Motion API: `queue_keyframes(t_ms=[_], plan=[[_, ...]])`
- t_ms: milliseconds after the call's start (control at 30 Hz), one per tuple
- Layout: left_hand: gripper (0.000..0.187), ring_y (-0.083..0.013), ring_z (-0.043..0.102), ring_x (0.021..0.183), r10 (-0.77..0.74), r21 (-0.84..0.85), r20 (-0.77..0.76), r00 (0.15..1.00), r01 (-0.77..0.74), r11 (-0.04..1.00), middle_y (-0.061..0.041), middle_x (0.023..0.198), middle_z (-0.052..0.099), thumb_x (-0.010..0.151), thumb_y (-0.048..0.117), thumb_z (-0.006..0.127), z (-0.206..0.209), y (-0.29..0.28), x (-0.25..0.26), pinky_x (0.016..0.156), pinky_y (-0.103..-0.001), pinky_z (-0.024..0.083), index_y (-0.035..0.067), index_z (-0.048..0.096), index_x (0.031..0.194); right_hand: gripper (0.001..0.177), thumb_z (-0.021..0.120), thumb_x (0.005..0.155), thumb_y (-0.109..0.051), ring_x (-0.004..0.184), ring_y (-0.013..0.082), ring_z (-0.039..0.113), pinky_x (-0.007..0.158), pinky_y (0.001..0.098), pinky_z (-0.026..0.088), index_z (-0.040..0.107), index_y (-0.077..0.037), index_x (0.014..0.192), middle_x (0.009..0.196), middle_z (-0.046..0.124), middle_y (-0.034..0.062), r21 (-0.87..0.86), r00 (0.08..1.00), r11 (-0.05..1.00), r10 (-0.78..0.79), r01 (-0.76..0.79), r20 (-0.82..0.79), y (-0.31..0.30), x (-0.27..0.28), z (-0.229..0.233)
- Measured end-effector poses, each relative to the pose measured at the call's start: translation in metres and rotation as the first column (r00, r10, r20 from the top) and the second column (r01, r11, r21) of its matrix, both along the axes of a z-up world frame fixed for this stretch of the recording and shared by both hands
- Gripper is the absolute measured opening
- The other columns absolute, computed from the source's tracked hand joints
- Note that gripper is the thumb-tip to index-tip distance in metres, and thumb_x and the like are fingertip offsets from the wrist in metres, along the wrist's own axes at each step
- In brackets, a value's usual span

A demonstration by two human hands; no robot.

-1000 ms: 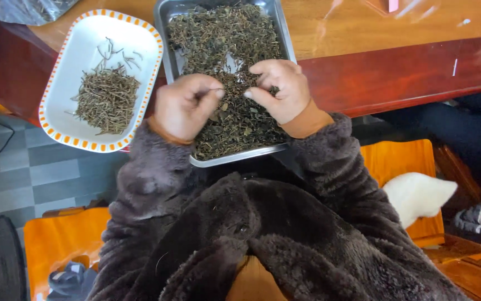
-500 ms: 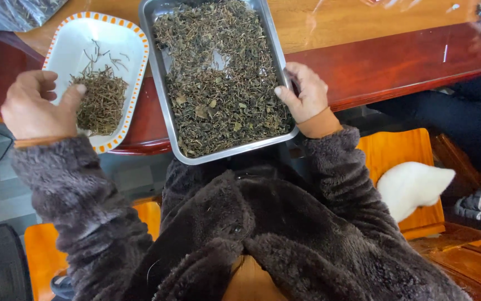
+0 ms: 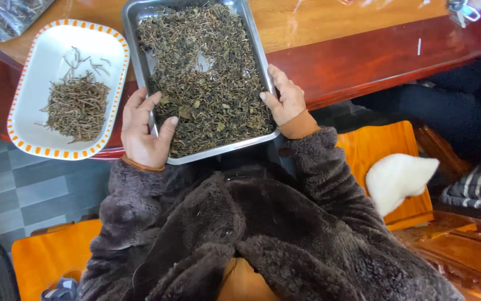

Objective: The person sits with a metal tray of dried herbs on their lap and uses both hands to pick out specific stems, placing them into a white bowl on the table. The person repeatedly sifts through the herbs in the tray to separate the desired pieces.

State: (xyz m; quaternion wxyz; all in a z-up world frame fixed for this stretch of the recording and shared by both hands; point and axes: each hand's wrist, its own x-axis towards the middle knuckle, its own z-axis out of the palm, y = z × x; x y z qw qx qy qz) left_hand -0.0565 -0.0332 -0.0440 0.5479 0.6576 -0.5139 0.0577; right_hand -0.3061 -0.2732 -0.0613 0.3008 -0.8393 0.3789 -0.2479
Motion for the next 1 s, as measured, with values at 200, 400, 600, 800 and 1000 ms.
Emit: queue_keyframes(t_ms=[200, 400, 600, 800, 1000], plan=[[0.063, -0.0567, 0.046, 0.136, 0.001, 0.052, -0.112, 0.994, 0.005, 0.999, -0.033, 0.152, 0.042, 0.089, 0.007, 0.087, 0.002, -0.002, -0.022, 0.112, -0.062, 0.041, 0.004, 0.059, 0.146, 0.063, 0.078, 0.091, -0.021, 0.113, 0.0431, 0.067, 0.096, 0.0519, 0.054, 0.053, -0.019, 0.149, 0.119, 0.071, 0.025, -0.009, 1.0, 1.0, 0.002, -0.002, 0.011, 0.009, -0.009, 0.004], [0.069, -0.0534, 0.041, 0.142, 0.022, 0.054, -0.208, 0.978, -0.011, 0.999, -0.03, 0.157, 0.037, 0.086, 0.014, 0.089, -0.015, 0.013, -0.033, 0.118, -0.058, 0.036, 0.009, 0.059, 0.147, 0.062, 0.078, 0.089, -0.019, 0.111, 0.0425, 0.067, 0.093, 0.0499, 0.055, 0.057, -0.018, 0.147, 0.116, 0.071, 0.0255, 0.009, 0.999, 1.0, -0.003, 0.003, 0.044, 0.018, -0.021, -0.002], [0.07, -0.055, 0.037, 0.144, 0.02, 0.05, -0.226, 0.974, -0.009, 0.999, -0.032, 0.156, 0.035, 0.087, 0.01, 0.089, -0.02, 0.017, -0.034, 0.12, -0.06, 0.031, 0.006, 0.057, 0.149, 0.054, 0.072, 0.097, -0.024, 0.117, 0.0455, 0.064, 0.095, 0.052, 0.054, 0.055, -0.013, 0.148, 0.123, 0.068, 0.0294, 0.092, 0.971, 0.992, 0.066, -0.089, 0.23, 0.019, -0.025, -0.006], [0.072, -0.0573, 0.035, 0.144, 0.042, 0.13, -0.198, 0.979, -0.016, 0.991, -0.033, 0.156, 0.035, 0.087, 0.012, 0.089, -0.022, 0.017, -0.032, 0.121, -0.061, 0.028, 0.007, 0.056, 0.15, 0.052, 0.059, 0.108, -0.033, 0.135, 0.0373, 0.052, 0.111, 0.0514, 0.043, 0.048, -0.008, 0.152, 0.142, 0.058, 0.0263, 0.226, 0.909, 0.937, 0.167, -0.267, 0.382, 0.008, -0.032, -0.011], [0.064, -0.0587, 0.034, 0.142, 0.143, 0.255, 0.156, 0.977, -0.18, 0.95, -0.038, 0.152, 0.043, 0.088, 0.013, 0.093, 0.002, 0.008, -0.016, 0.118, -0.064, 0.024, -0.003, 0.066, 0.145, 0.061, 0.049, 0.111, -0.049, 0.141, 0.0413, 0.044, 0.12, 0.0537, 0.033, 0.044, -0.006, 0.154, 0.149, 0.05, 0.0289, 0.228, 0.91, 0.934, 0.176, -0.275, 0.377, -0.033, -0.019, -0.016]])
